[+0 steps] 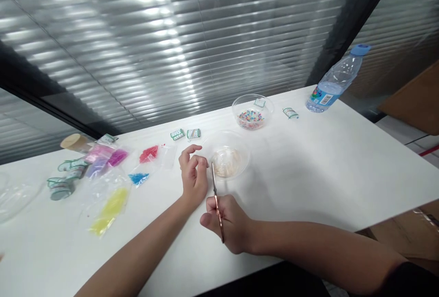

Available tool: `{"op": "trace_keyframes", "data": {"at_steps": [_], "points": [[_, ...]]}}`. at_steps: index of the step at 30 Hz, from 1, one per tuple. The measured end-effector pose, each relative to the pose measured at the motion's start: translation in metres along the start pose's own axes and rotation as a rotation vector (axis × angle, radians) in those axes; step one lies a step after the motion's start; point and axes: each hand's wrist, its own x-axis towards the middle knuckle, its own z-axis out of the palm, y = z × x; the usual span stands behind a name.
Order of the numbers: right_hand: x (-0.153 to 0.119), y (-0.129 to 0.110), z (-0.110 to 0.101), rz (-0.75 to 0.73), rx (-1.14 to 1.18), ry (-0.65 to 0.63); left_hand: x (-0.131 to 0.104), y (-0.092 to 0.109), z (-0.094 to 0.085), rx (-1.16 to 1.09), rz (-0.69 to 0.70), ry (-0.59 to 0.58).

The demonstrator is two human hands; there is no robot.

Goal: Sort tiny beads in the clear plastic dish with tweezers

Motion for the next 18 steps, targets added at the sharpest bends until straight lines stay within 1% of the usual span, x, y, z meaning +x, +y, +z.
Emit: {"op": "trace_keyframes", "data": {"at_steps": [3,5,7,8,9,11,12,14,15,16,18], "points": [[-0.001,-0.001,0.000,-0.011,-0.008,0.003,0.001,0.003,-0.002,0.034,-0.003,0.036],[-0.001,-0.002,0.000,-0.023,-0.013,0.002,0.006,0.006,-0.005,0.061,0.022,0.052],[-0.002,-0.002,0.002,-0.033,-0.015,0.004,0.016,0.008,-0.012,0.094,0.081,0.028],[-0.002,-0.001,0.003,-0.033,-0.009,0.004,0.023,0.009,-0.016,0.117,0.120,-0.014],[-0.002,0.000,0.003,-0.033,0.002,0.005,0.032,0.010,-0.021,0.154,0.151,-0.080],[-0.002,0.003,0.004,-0.038,0.032,0.003,0.053,0.013,-0.032,0.248,0.199,-0.259],[-0.002,0.004,0.004,-0.043,0.047,0.000,0.064,0.015,-0.036,0.270,0.221,-0.397],[-0.003,0.008,0.003,-0.072,0.070,-0.020,0.084,0.021,-0.042,0.324,0.283,-0.717],[-0.003,0.010,0.002,-0.094,0.081,-0.032,0.093,0.025,-0.042,0.360,0.317,-0.845],[-0.003,0.012,0.001,-0.117,0.094,-0.042,0.100,0.029,-0.041,0.415,0.316,-0.947],[-0.003,0.014,-0.001,-0.162,0.130,-0.049,0.110,0.039,-0.035,0.529,0.302,-1.104]]}}
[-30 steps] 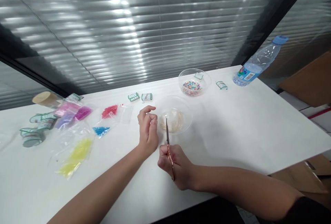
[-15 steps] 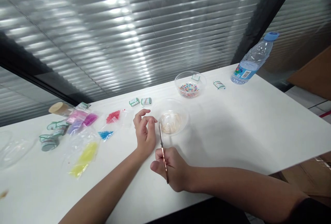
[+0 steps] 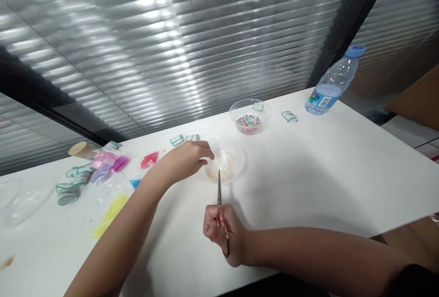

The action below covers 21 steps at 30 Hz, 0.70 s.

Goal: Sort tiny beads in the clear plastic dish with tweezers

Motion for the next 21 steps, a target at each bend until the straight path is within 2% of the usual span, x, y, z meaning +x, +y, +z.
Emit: {"op": "trace_keyframes", "data": {"at_steps": [3,6,14,17,21], "points": [[0.000,0.000,-0.001,-0.041,0.046,0.017,0.015,0.015,-0.006,0.133,-0.033,-0.163],[0.001,-0.002,-0.001,-0.050,0.050,0.030,0.025,0.026,-0.002,0.227,-0.038,-0.222],[0.004,-0.006,-0.003,0.024,0.075,0.026,0.029,0.026,0.020,0.179,-0.019,-0.130],[0.005,-0.007,-0.002,0.030,0.070,0.030,0.029,0.027,0.022,0.112,-0.015,-0.095],[0.004,-0.002,-0.001,-0.018,0.096,0.048,0.025,0.028,0.017,0.180,-0.026,-0.120]]}}
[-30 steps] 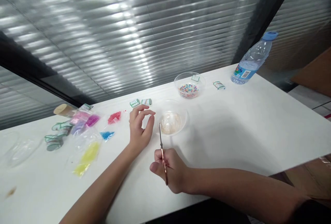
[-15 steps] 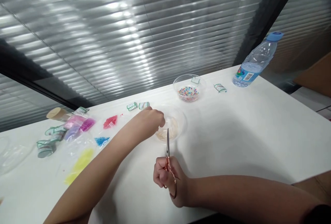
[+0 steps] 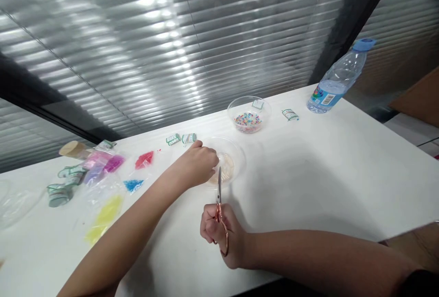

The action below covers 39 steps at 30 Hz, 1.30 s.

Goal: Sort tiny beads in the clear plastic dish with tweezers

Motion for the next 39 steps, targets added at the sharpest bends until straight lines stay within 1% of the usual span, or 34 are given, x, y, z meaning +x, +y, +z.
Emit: {"op": "trace_keyframes", "data": {"at_steps": [2,3,6,8,10,12,14,17,22,26,29,33,36,39], "points": [[0.000,0.001,0.000,-0.014,0.010,0.009,-0.007,-0.005,-0.005,0.000,-0.006,0.042],[0.000,0.001,-0.001,-0.014,0.016,0.015,-0.011,-0.009,-0.009,-0.036,-0.002,0.082],[0.000,-0.005,-0.003,0.028,0.041,0.030,-0.025,-0.024,-0.021,-0.234,0.055,0.203],[0.001,-0.012,-0.005,0.070,0.029,0.005,-0.031,-0.035,-0.029,-0.392,0.142,0.240],[0.002,-0.021,-0.007,0.093,-0.020,-0.049,-0.033,-0.046,-0.037,-0.545,0.230,0.221],[0.002,-0.028,-0.009,0.106,-0.073,-0.108,-0.031,-0.055,-0.042,-0.650,0.279,0.178],[0.004,-0.034,-0.011,0.121,-0.108,-0.152,-0.026,-0.063,-0.044,-0.711,0.305,0.133],[0.007,-0.037,-0.014,0.147,-0.132,-0.184,-0.014,-0.070,-0.044,-0.792,0.353,0.061],[0.013,-0.031,-0.019,0.201,-0.156,-0.196,0.005,-0.071,-0.044,-0.936,0.426,-0.032],[0.014,-0.023,-0.022,0.222,-0.173,-0.174,0.011,-0.069,-0.040,-0.985,0.468,-0.083],[0.014,-0.022,-0.024,0.243,-0.183,-0.162,0.011,-0.068,-0.035,-1.013,0.464,-0.086],[0.015,-0.030,-0.024,0.246,-0.211,-0.170,0.008,-0.065,-0.032,-1.044,0.430,-0.070],[0.017,-0.036,-0.024,0.227,-0.243,-0.186,0.007,-0.064,-0.033,-1.031,0.438,-0.053],[0.018,-0.038,-0.023,0.225,-0.233,-0.188,0.007,-0.063,-0.033,-0.995,0.473,-0.041]]}}
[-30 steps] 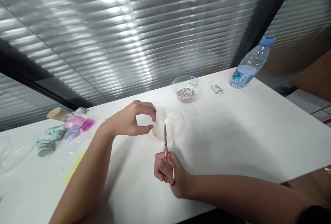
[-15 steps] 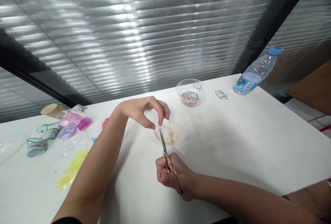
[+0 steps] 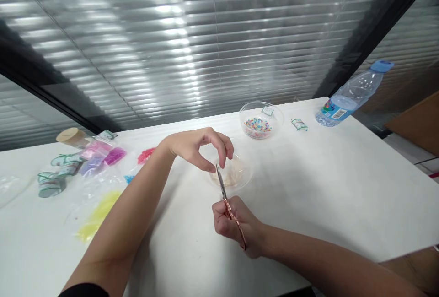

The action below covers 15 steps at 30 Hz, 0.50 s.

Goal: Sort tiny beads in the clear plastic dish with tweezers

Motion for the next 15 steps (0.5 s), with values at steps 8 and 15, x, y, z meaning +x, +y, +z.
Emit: {"op": "trace_keyframes", "data": {"at_steps": [8,15], "points": [[0.0002,-0.0002,0.0006,-0.008,0.033,0.004,0.0016,0.0022,0.0024,0.018,0.016,-0.044],[0.0000,0.0006,0.0001,-0.005,0.028,0.011,0.0018,0.0034,0.0036,0.033,0.039,-0.054]]}}
